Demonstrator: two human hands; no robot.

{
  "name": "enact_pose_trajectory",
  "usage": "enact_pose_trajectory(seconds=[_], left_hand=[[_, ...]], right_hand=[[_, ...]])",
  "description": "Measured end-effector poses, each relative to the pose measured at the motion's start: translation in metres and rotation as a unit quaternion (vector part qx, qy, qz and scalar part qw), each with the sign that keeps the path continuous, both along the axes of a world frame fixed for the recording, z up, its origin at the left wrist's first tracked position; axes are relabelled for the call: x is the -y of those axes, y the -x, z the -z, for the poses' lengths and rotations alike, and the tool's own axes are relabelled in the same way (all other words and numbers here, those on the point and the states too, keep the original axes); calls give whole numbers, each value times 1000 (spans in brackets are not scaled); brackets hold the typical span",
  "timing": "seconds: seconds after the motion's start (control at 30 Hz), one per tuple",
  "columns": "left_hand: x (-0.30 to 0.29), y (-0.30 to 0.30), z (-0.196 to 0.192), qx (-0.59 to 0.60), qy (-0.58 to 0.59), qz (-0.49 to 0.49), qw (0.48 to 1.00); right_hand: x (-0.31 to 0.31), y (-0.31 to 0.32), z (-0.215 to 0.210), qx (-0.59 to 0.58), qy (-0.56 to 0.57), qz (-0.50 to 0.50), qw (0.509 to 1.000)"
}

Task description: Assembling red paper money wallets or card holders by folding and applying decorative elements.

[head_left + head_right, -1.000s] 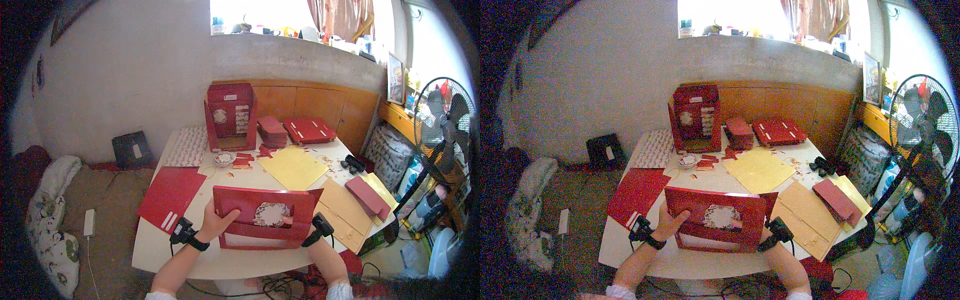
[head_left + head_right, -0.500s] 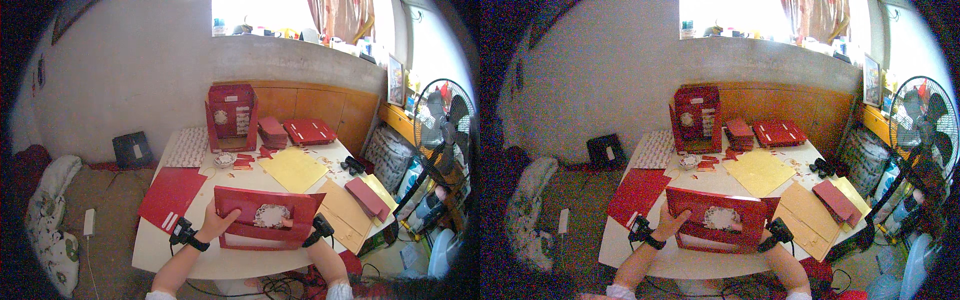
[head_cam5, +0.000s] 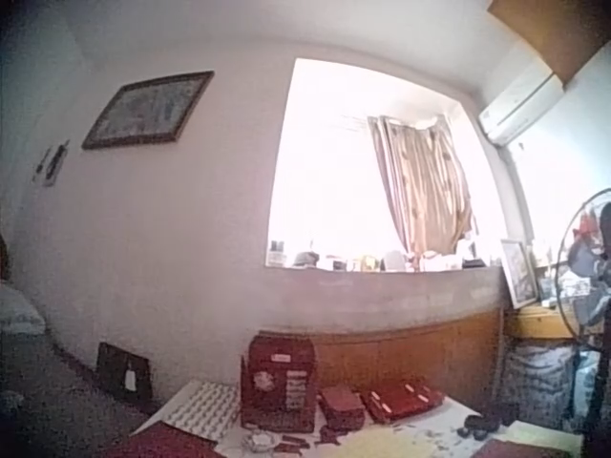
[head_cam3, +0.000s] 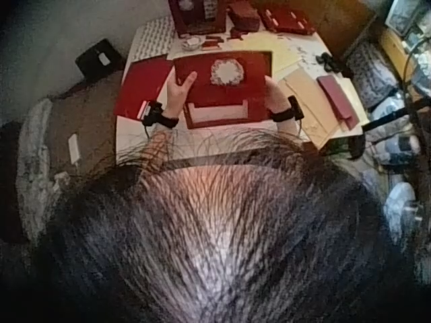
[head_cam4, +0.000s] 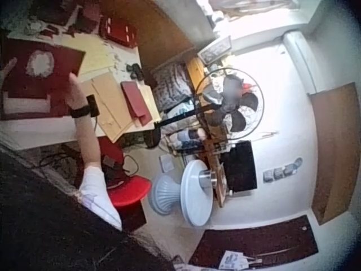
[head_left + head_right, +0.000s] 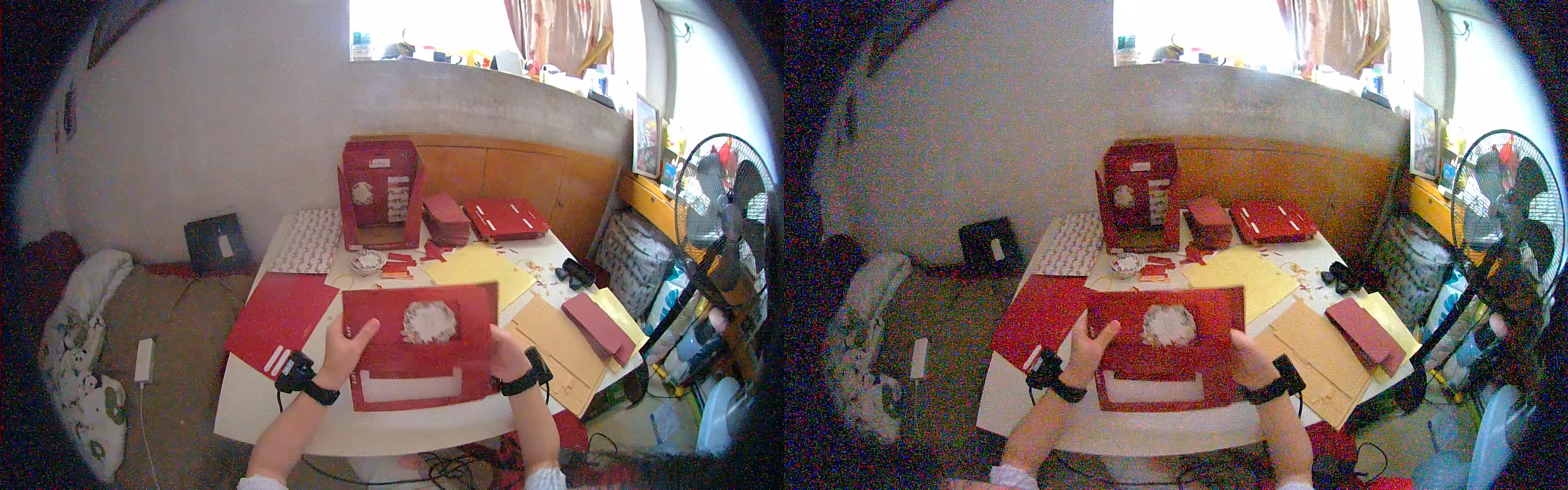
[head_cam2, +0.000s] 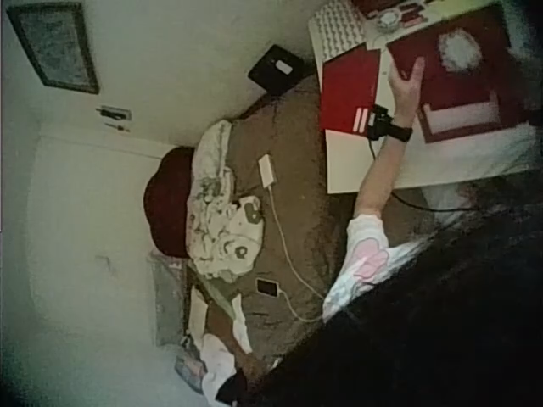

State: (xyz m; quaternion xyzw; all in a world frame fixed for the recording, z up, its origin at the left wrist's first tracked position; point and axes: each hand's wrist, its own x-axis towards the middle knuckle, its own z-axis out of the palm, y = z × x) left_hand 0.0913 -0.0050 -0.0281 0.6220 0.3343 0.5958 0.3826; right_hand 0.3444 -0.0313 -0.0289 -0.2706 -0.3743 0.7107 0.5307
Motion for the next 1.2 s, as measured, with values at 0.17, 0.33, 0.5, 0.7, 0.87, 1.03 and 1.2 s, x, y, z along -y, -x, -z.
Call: enact_pose_trajectory(seconds=[0.17, 0.33, 0.5, 0.7, 0.87, 1.03, 1.2], left_hand=[[-7, 6, 0, 89, 82, -92, 988], [-12, 2, 9, 241, 96, -96, 961], [-17, -5, 32, 316, 133, 5, 939], [-13, 2, 23, 371, 219, 203, 879], [-25, 22, 26, 152, 123, 197, 961], [-9, 13, 12, -222, -105, 72, 967], [-19, 10, 30, -169, -151, 118, 967]], right_hand=[[-13, -7, -4, -59, -79, 108, 989], [-23, -10, 8, 132, -175, 452, 865], [-26, 8, 36, -6, -110, 92, 990], [-9, 18, 8, -32, -48, 193, 979], [-12, 3, 8, 90, -180, 291, 935], [-7, 0, 20, 146, -268, 244, 921], [-12, 2, 10, 203, -401, 175, 876]])
